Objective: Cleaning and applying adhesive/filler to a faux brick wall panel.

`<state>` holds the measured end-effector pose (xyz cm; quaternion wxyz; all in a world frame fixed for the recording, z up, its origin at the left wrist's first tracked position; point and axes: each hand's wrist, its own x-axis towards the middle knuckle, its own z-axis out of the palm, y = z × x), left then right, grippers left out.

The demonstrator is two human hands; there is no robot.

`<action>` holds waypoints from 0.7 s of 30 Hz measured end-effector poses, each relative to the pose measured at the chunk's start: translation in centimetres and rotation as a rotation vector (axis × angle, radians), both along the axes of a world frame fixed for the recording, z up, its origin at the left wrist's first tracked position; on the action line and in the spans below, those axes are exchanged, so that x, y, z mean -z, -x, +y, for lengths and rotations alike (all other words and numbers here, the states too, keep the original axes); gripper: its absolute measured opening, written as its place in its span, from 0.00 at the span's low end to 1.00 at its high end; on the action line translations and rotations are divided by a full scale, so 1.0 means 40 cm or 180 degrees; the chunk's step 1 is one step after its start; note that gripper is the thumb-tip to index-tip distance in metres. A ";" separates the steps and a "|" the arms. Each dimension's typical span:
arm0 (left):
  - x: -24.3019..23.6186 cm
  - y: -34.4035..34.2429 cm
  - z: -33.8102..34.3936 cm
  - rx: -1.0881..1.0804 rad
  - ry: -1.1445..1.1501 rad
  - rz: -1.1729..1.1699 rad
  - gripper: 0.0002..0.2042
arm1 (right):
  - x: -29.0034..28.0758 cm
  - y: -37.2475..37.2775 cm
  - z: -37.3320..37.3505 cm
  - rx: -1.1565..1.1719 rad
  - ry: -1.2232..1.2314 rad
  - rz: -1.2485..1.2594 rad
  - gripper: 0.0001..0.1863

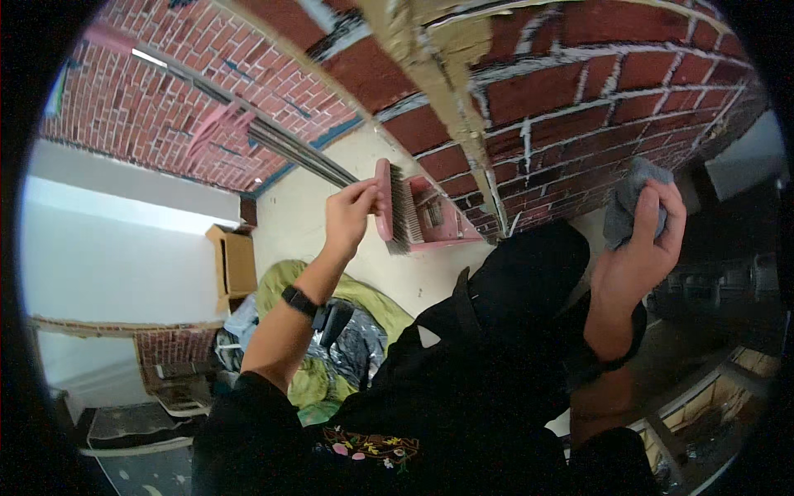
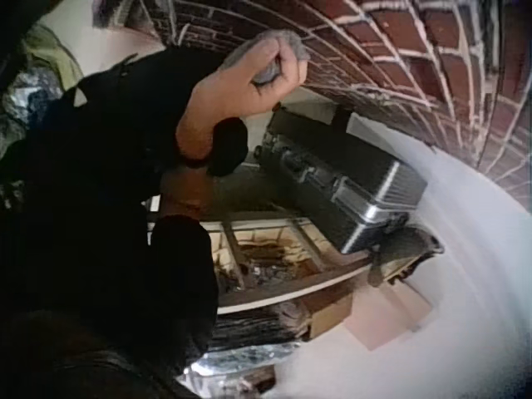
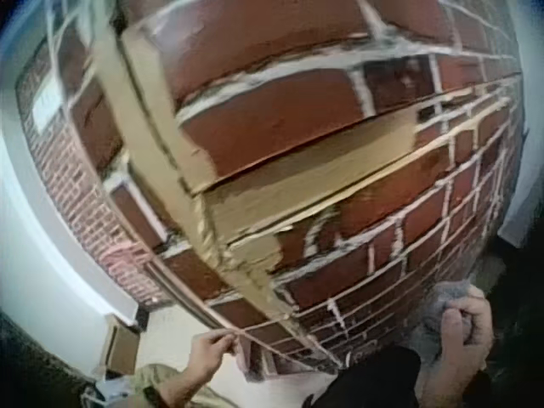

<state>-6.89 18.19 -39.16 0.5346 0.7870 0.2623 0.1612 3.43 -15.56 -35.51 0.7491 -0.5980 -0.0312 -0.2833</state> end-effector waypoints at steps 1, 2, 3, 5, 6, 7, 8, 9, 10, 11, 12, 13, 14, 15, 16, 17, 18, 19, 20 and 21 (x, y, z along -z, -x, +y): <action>0.029 -0.014 0.006 0.0159 -0.0046 0.0245 0.11 | 0.006 0.007 0.003 -0.0104 -0.0155 0.0024 0.05; 0.057 -0.026 0.020 0.0133 -0.0006 0.0223 0.11 | 0.010 0.014 0.004 -0.0197 -0.0322 0.0044 0.05; 0.089 -0.029 0.039 0.0346 -0.0228 0.0532 0.11 | 0.014 0.024 0.010 -0.0236 -0.0298 0.0022 0.05; 0.145 -0.038 0.051 0.0457 -0.0291 0.0758 0.10 | 0.021 0.037 0.020 -0.0065 0.0367 -0.0018 0.06; 0.142 -0.053 0.032 0.0524 -0.0274 0.0735 0.10 | 0.022 0.036 0.016 0.0001 0.0393 -0.0032 0.06; 0.132 -0.060 0.019 0.0616 -0.1185 0.0831 0.10 | 0.019 0.038 0.018 -0.0167 0.0189 -0.0013 0.06; 0.116 -0.070 0.009 0.0687 -0.2112 0.0902 0.10 | 0.017 0.037 0.020 -0.0339 -0.0027 0.0001 0.06; 0.093 -0.079 -0.004 0.0235 -0.2044 0.0687 0.10 | 0.021 0.035 0.019 -0.0483 -0.0226 -0.0035 0.11; 0.054 -0.091 -0.013 0.0175 -0.2081 0.0975 0.10 | 0.015 0.029 0.017 -0.0411 -0.0235 -0.0038 0.11; 0.017 -0.100 -0.031 -0.0112 -0.1651 0.0897 0.09 | 0.006 0.020 0.022 -0.0282 -0.0110 -0.0225 0.15; -0.034 -0.107 -0.057 -0.0398 -0.1231 0.0831 0.10 | -0.003 0.018 0.034 -0.0157 0.0004 -0.0399 0.20; -0.068 -0.108 -0.069 -0.0530 -0.1622 0.0277 0.10 | -0.039 0.026 0.056 0.0188 0.0471 -0.0644 0.27; -0.092 -0.105 -0.067 -0.0654 -0.1997 -0.0294 0.12 | -0.045 0.024 0.083 0.0297 0.0674 -0.1134 0.29; -0.108 -0.080 -0.001 -0.0788 -0.2865 -0.0841 0.13 | -0.090 0.028 0.107 -0.0024 0.1531 -0.1769 0.26; -0.133 -0.076 0.044 -0.0860 -0.3709 -0.1456 0.13 | -0.129 0.006 0.145 -0.0450 0.1583 -0.2592 0.21; -0.170 -0.073 0.024 -0.0838 -0.2829 -0.1688 0.17 | -0.157 0.003 0.200 -0.0324 0.1709 -0.2850 0.24; -0.245 -0.059 -0.015 -0.0824 -0.1974 -0.1866 0.21 | -0.183 -0.004 0.237 -0.0211 0.1805 -0.3125 0.27; -0.315 -0.066 -0.084 0.0091 -0.1465 -0.2881 0.25 | -0.177 -0.031 0.253 -0.0133 0.1799 -0.3111 0.27; -0.394 -0.068 -0.184 0.1059 -0.0927 -0.3840 0.30 | -0.193 -0.061 0.243 0.0185 0.1720 -0.3162 0.26; -0.429 -0.051 -0.234 0.0736 -0.1860 -0.3736 0.36 | -0.213 -0.075 0.237 0.0479 0.1620 -0.3247 0.25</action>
